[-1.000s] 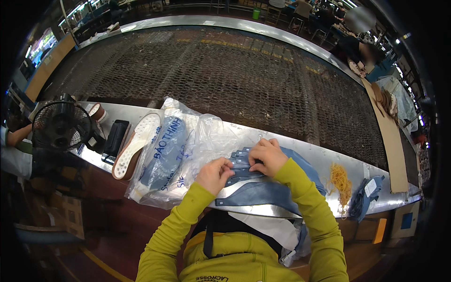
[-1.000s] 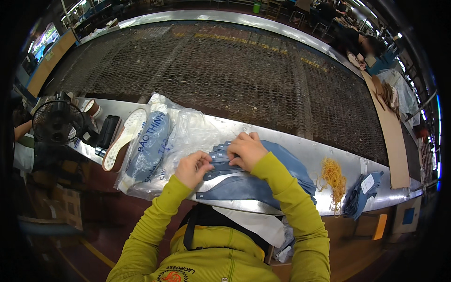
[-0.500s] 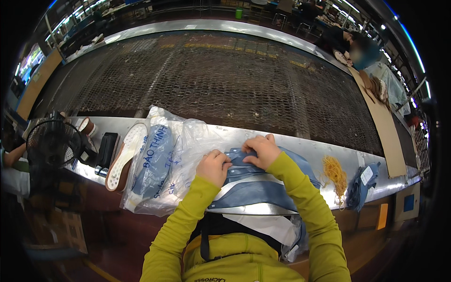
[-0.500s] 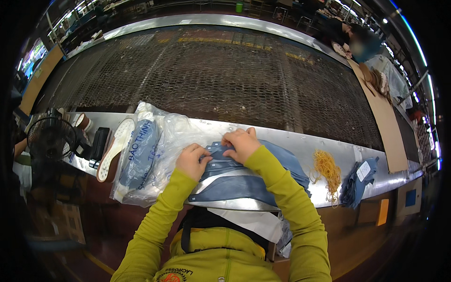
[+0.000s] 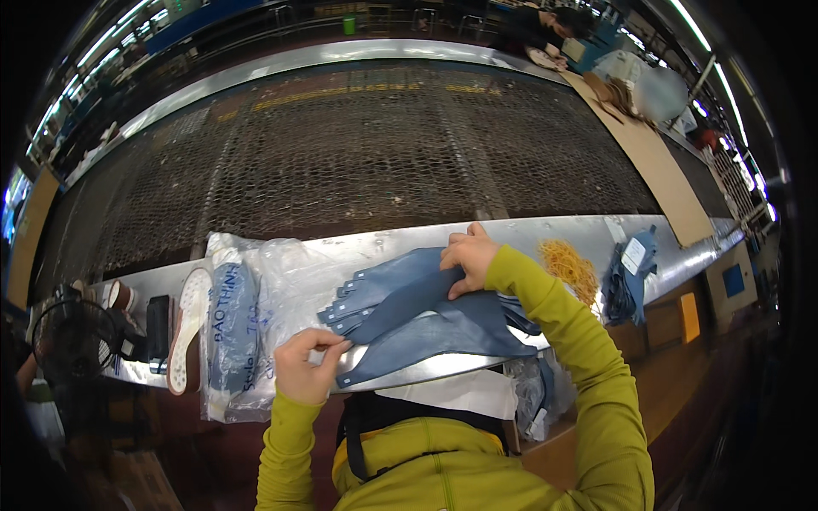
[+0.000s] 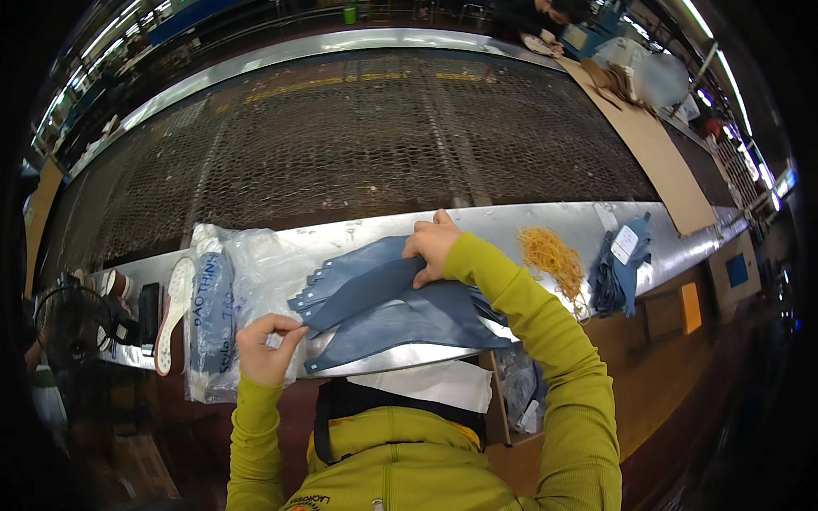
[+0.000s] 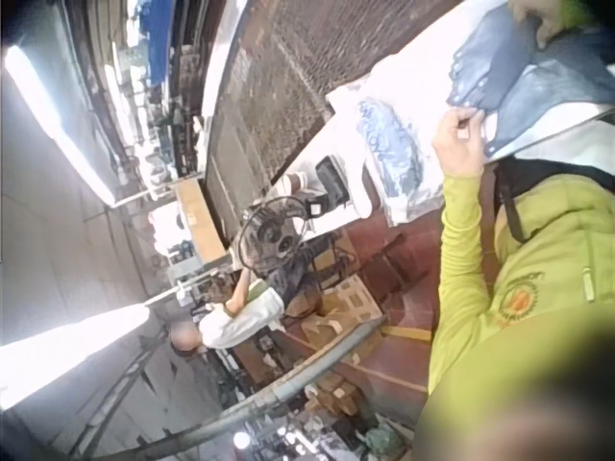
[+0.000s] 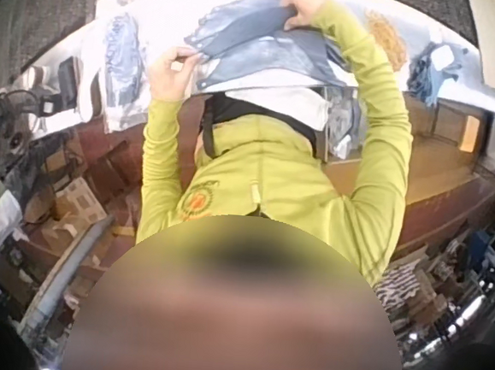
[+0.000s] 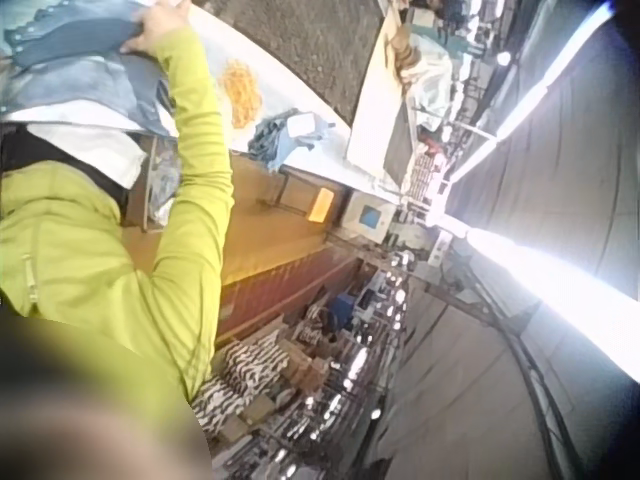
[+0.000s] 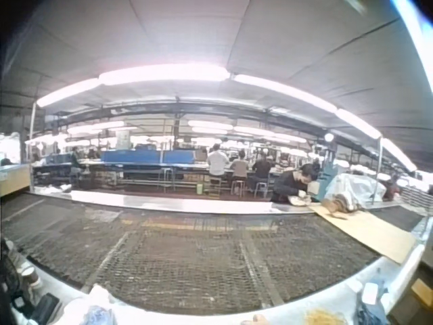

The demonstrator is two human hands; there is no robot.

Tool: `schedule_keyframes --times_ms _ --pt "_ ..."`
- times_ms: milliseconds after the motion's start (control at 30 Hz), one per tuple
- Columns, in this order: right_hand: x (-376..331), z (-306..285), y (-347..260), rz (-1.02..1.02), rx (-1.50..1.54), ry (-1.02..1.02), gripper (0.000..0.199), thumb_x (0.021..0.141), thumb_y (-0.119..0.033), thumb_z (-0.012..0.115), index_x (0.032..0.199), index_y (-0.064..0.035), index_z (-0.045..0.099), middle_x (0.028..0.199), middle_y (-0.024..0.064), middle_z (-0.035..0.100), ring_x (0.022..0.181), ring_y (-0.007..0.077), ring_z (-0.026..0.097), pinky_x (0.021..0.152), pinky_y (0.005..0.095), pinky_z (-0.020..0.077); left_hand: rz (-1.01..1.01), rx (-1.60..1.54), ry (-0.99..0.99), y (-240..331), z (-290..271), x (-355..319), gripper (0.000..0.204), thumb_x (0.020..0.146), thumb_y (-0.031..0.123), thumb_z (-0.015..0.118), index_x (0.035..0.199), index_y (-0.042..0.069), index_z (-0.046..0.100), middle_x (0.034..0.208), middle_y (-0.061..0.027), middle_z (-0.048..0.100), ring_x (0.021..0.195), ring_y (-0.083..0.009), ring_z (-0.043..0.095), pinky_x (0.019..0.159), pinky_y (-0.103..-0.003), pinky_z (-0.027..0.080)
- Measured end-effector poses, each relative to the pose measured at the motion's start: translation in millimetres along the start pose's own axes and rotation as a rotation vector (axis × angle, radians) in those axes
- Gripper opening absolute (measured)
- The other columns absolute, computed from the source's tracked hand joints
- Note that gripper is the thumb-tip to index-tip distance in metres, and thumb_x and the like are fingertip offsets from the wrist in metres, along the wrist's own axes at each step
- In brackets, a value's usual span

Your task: The person folds light blue fabric pieces on a metal table, aligns edges, and stacks them. The person then picks up a white paper label, folds it, and places it on the stack. The person handles the fabric and label by hand without visible tools.

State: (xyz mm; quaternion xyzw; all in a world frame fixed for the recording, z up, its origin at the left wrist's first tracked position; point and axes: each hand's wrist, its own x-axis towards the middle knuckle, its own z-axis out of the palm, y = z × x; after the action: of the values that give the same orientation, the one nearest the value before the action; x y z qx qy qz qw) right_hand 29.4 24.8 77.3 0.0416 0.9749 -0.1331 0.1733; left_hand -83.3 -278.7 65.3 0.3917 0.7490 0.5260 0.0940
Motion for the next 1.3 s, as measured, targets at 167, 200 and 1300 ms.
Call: schedule_keyframes --times_ms 167,200,1300 --pt "-48 6 8 0.099 0.835 0.054 0.033 0.072 -0.024 0.079 0.096 -0.0092 0.063 0.080 0.0048 0.065 0.079 0.0145 0.058 0.069 0.0311 0.0446 -0.386 -0.381 -0.095 -8 0 -15 0.012 0.074 -0.004 0.073 0.081 -0.003 0.063 0.074 -0.0056 0.065 0.065 -0.0084 0.060 0.062 -0.020 0.047" --pt "-57 6 8 0.079 0.920 0.076 0.033 0.072 -0.020 0.079 0.098 -0.0088 0.062 0.079 0.0056 0.065 0.077 0.0137 0.059 0.067 0.0300 0.0458 -0.409 -0.434 -0.113 -11 -1 -17 0.012 0.073 -0.005 0.073 0.081 -0.003 0.063 0.074 -0.0059 0.065 0.065 -0.0086 0.060 0.061 -0.020 0.047" --pt "-189 118 -39 0.847 0.955 0.462 0.015 0.079 -0.013 0.070 0.085 0.0009 0.067 0.066 0.0072 0.065 0.060 0.0128 0.061 0.057 0.0268 0.0487 -0.540 -0.220 -0.236 -55 -2 -49 0.016 0.078 -0.006 0.067 0.093 -0.008 0.065 0.079 -0.0077 0.066 0.065 -0.0087 0.060 0.061 -0.020 0.049"
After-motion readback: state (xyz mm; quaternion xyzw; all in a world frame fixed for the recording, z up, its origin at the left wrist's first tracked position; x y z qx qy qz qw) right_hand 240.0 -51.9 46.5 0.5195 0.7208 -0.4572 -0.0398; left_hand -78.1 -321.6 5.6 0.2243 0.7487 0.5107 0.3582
